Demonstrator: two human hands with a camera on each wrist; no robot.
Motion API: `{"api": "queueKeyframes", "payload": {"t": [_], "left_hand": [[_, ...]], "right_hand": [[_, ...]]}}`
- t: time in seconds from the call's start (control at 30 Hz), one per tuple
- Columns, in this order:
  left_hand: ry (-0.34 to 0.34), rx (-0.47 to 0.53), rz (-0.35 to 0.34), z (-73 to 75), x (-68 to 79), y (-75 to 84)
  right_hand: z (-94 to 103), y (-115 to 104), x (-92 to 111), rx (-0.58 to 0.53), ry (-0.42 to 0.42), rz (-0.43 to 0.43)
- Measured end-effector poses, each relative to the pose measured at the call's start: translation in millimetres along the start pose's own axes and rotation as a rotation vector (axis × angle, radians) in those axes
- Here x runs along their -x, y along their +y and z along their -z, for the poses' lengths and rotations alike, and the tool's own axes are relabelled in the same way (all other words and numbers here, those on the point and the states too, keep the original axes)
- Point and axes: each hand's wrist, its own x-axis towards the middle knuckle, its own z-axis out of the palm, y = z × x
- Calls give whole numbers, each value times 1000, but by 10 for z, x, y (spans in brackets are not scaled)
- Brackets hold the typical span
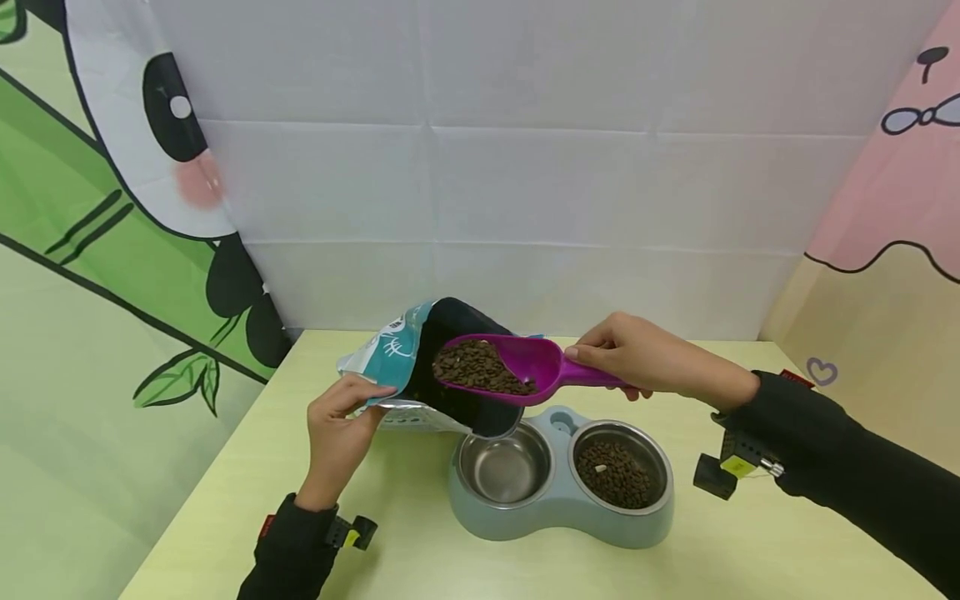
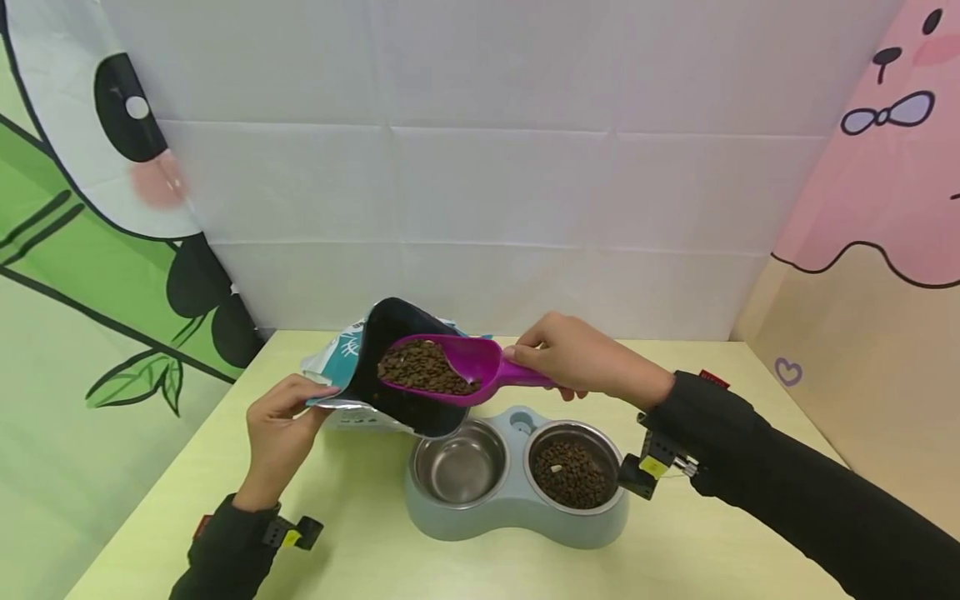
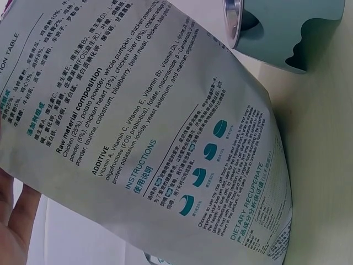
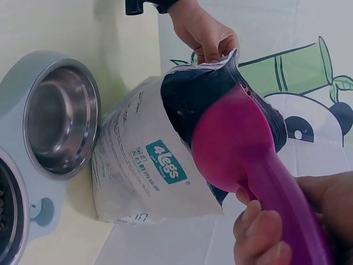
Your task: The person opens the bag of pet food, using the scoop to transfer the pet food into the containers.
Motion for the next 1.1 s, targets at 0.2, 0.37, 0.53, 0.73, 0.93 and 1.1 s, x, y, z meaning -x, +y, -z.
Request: {"api": "queueKeyframes", "payload": {"t": [0.2, 0.37, 0.53, 0.73, 0.93, 1.1], "left_hand": [[-4, -21, 13, 7, 52, -229], [-12, -8, 13, 36, 86, -347], [-11, -2, 22, 59, 91, -330], [-16, -7, 36, 110, 106, -329], [-28, 4, 25, 163, 123, -345], [-32, 43, 12, 211, 133, -345]], "right_hand": [[46, 49, 108, -17, 21, -12], [52, 58, 219, -43, 38, -37], [51, 62, 324, -56, 45, -49], [47, 32, 488, -64, 53, -65], [25, 11, 651, -84, 56, -89], [-1, 18, 766, -100, 83, -106]]}}
